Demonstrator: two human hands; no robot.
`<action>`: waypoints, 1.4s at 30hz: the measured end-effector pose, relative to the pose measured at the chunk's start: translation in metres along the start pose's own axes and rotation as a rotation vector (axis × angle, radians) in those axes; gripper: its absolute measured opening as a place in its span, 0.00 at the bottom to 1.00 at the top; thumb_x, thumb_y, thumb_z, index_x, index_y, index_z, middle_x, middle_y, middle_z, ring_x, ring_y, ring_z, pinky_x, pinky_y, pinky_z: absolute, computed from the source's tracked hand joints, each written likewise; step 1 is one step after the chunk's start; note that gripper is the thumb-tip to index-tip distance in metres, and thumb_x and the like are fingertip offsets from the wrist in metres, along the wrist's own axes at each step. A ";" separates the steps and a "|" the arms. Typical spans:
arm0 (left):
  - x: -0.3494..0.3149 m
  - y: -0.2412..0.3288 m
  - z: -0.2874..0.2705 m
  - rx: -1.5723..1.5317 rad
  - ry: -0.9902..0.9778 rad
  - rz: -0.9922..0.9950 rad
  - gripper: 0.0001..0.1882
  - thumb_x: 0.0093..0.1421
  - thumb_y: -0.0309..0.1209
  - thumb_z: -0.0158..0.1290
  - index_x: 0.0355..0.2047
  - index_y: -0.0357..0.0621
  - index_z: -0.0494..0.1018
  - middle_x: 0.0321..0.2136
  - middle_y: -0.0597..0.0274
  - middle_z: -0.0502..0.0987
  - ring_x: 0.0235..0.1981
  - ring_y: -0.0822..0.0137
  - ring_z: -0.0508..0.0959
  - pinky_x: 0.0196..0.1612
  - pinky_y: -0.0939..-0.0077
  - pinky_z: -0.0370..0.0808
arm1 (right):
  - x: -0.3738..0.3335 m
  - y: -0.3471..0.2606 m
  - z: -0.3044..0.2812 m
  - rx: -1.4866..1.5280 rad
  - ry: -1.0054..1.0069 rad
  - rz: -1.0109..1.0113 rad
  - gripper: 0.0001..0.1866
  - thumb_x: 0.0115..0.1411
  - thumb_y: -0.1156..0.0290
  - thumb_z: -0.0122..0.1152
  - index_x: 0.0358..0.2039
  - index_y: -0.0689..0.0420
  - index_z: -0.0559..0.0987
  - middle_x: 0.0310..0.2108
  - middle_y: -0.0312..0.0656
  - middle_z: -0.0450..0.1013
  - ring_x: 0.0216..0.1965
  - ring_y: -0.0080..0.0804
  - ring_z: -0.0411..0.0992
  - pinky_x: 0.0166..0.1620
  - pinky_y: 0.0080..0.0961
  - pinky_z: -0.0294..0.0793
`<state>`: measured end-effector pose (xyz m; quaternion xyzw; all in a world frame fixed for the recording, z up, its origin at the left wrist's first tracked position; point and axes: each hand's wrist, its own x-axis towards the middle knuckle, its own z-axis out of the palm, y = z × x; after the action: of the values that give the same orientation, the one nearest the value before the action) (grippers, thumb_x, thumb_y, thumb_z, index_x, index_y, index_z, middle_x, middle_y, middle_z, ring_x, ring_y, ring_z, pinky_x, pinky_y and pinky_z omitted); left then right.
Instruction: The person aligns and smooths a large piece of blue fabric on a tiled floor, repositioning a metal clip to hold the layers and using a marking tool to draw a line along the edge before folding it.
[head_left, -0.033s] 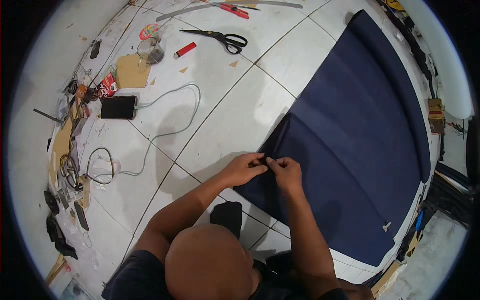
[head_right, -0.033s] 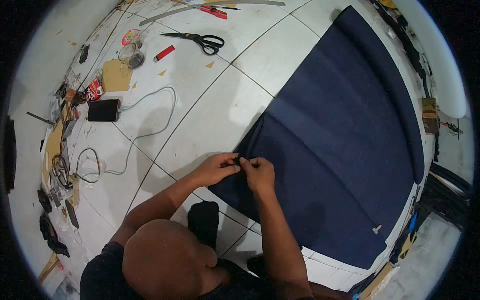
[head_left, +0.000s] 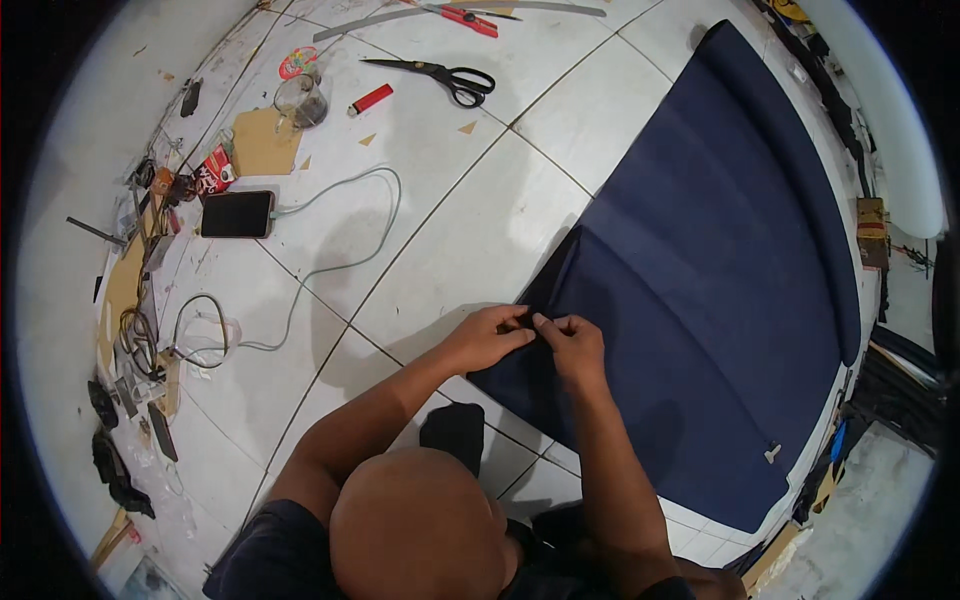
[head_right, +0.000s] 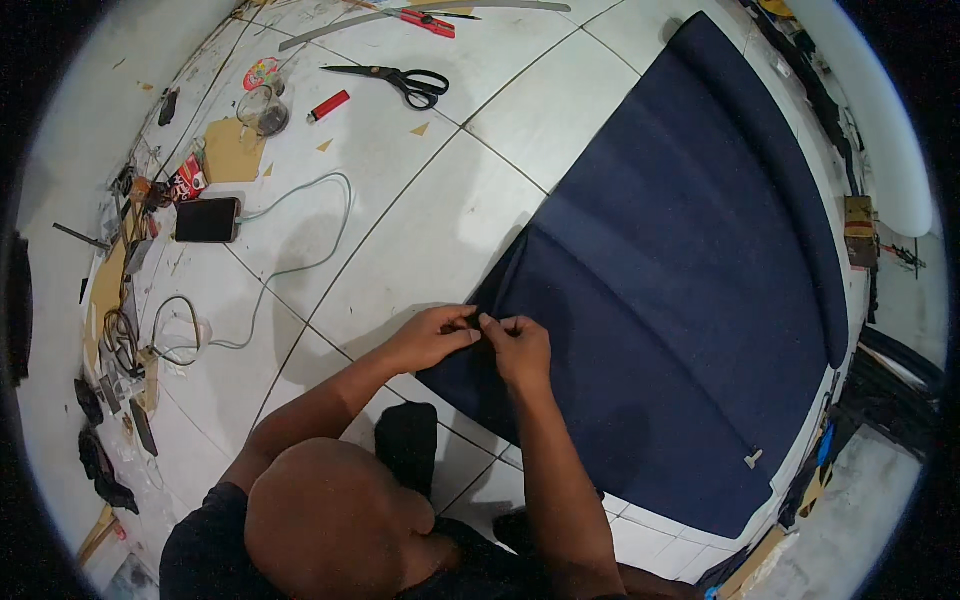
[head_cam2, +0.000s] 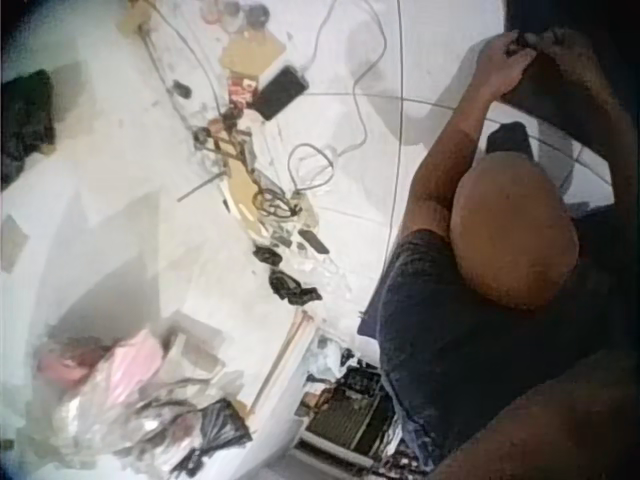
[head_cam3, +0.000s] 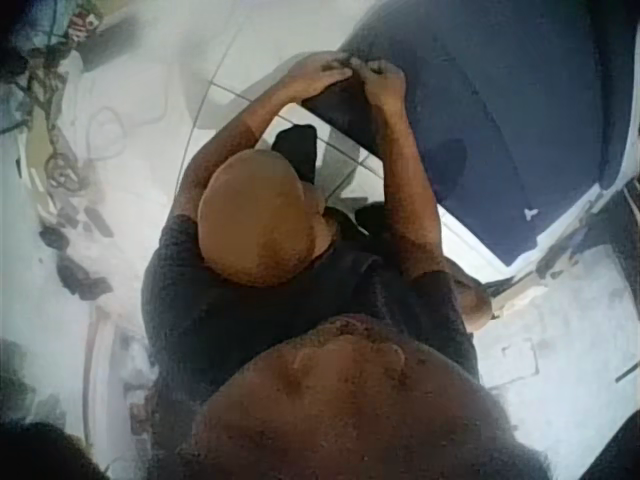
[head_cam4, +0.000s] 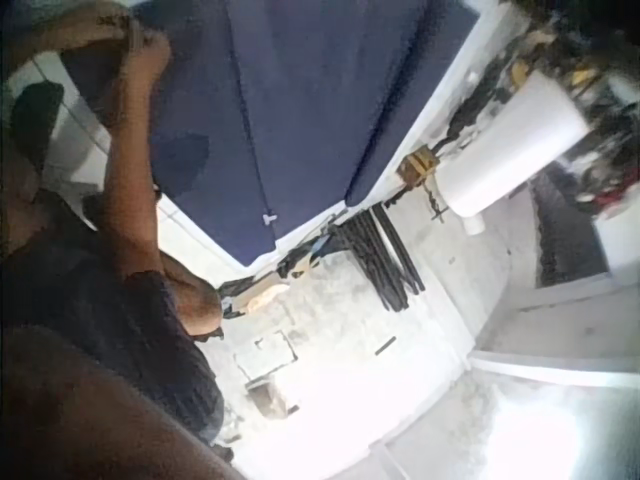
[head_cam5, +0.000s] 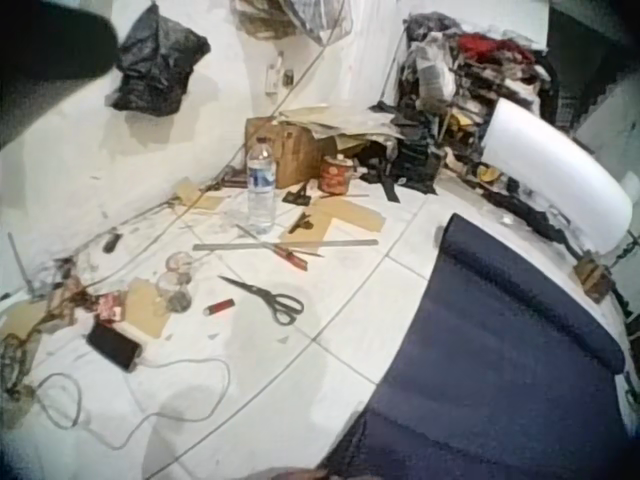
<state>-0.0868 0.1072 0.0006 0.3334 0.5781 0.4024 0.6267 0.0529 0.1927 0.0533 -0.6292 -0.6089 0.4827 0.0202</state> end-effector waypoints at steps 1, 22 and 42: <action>-0.001 0.001 0.001 0.028 0.011 -0.015 0.28 0.58 0.34 0.55 0.55 0.31 0.64 0.40 0.54 0.77 0.42 0.67 0.75 0.47 0.76 0.70 | -0.001 0.003 0.000 0.086 0.003 -0.007 0.15 0.58 0.64 0.59 0.23 0.64 0.78 0.22 0.45 0.73 0.25 0.30 0.70 0.32 0.27 0.69; -0.001 -0.002 -0.001 -0.001 -0.037 0.018 0.26 0.58 0.31 0.52 0.56 0.34 0.64 0.41 0.55 0.76 0.39 0.67 0.75 0.47 0.75 0.70 | -0.002 -0.003 0.004 -0.208 0.030 -0.121 0.15 0.56 0.64 0.59 0.30 0.66 0.80 0.27 0.53 0.75 0.29 0.43 0.74 0.36 0.33 0.72; -0.001 -0.003 -0.001 -0.047 -0.026 0.042 0.26 0.60 0.31 0.49 0.57 0.34 0.63 0.44 0.52 0.75 0.44 0.65 0.75 0.51 0.75 0.68 | -0.011 0.004 0.014 -0.444 0.073 -0.367 0.14 0.59 0.68 0.51 0.37 0.65 0.78 0.38 0.59 0.71 0.41 0.53 0.71 0.45 0.41 0.70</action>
<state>-0.0870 0.1051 -0.0022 0.3359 0.5531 0.4244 0.6333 0.0490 0.1756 0.0499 -0.5144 -0.8022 0.3031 -0.0091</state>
